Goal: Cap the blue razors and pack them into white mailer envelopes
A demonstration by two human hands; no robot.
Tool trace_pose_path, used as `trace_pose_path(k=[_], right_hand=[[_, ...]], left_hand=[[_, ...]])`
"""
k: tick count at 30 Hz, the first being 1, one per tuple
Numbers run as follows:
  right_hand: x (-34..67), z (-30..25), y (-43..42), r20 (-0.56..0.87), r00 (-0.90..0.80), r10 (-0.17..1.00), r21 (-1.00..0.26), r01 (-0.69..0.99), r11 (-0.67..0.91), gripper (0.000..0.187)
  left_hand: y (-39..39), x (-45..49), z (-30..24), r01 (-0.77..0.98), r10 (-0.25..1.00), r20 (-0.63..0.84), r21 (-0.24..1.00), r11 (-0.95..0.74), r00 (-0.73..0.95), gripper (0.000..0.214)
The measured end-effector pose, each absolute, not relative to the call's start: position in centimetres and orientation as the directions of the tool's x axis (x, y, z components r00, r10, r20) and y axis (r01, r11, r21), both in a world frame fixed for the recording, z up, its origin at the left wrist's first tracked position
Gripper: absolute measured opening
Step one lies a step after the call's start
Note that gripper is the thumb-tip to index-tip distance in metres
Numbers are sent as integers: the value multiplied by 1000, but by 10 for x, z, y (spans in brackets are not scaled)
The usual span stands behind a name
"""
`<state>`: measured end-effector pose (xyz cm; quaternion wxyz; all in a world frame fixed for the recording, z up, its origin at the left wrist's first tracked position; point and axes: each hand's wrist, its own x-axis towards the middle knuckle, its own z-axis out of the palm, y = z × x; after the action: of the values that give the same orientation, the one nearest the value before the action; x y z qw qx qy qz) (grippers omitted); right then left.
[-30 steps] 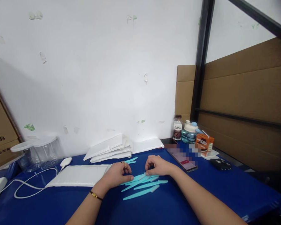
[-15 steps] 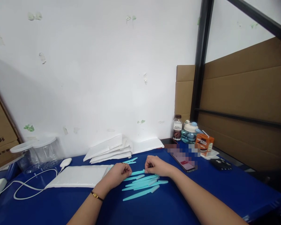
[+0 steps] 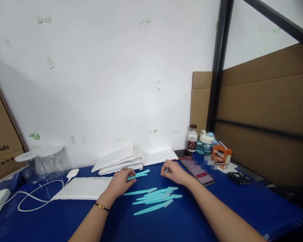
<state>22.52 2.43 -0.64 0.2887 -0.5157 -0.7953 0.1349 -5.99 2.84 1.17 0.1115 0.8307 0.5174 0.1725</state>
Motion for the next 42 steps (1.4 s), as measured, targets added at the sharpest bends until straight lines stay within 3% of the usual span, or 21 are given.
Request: trace_pose_path(k=[6, 13, 17, 21, 26, 29, 33, 35, 42], right_hand=[[200, -9, 12, 234, -487, 841, -527, 663, 531, 18], [197, -4, 10, 229, -494, 839, -544, 649, 531, 21], [198, 0, 9, 252, -507, 825, -513, 653, 558, 17], [213, -6, 21, 299, -455, 839, -467, 697, 544, 14], [237, -11, 34, 296, -286, 911, -522, 751, 405, 17], [243, -5, 29, 273, -319, 908, -585, 694, 420, 23], [244, 3, 18, -40, -588, 808, -658, 624, 421, 34], [240, 2, 16, -121, -624, 772, -660, 632, 407, 33], [219, 1, 10, -2, -556, 831, -694, 599, 399, 22]], left_hand=[[15, -47, 12, 730, 815, -75, 497, -469, 575, 18], [20, -33, 5, 737, 866, 77, 491, -464, 494, 17], [21, -31, 4, 721, 867, 67, 525, -452, 494, 19], [30, -44, 1, 775, 897, 89, 471, -422, 434, 16], [38, -59, 2, 835, 913, 140, 370, -407, 382, 17], [27, -51, 8, 805, 887, 206, 373, -461, 413, 22], [7, -31, 12, 700, 833, 118, 486, -524, 541, 27], [2, -24, 10, 668, 802, 76, 511, -541, 592, 29], [11, -22, -5, 697, 826, -26, 552, -458, 563, 20]])
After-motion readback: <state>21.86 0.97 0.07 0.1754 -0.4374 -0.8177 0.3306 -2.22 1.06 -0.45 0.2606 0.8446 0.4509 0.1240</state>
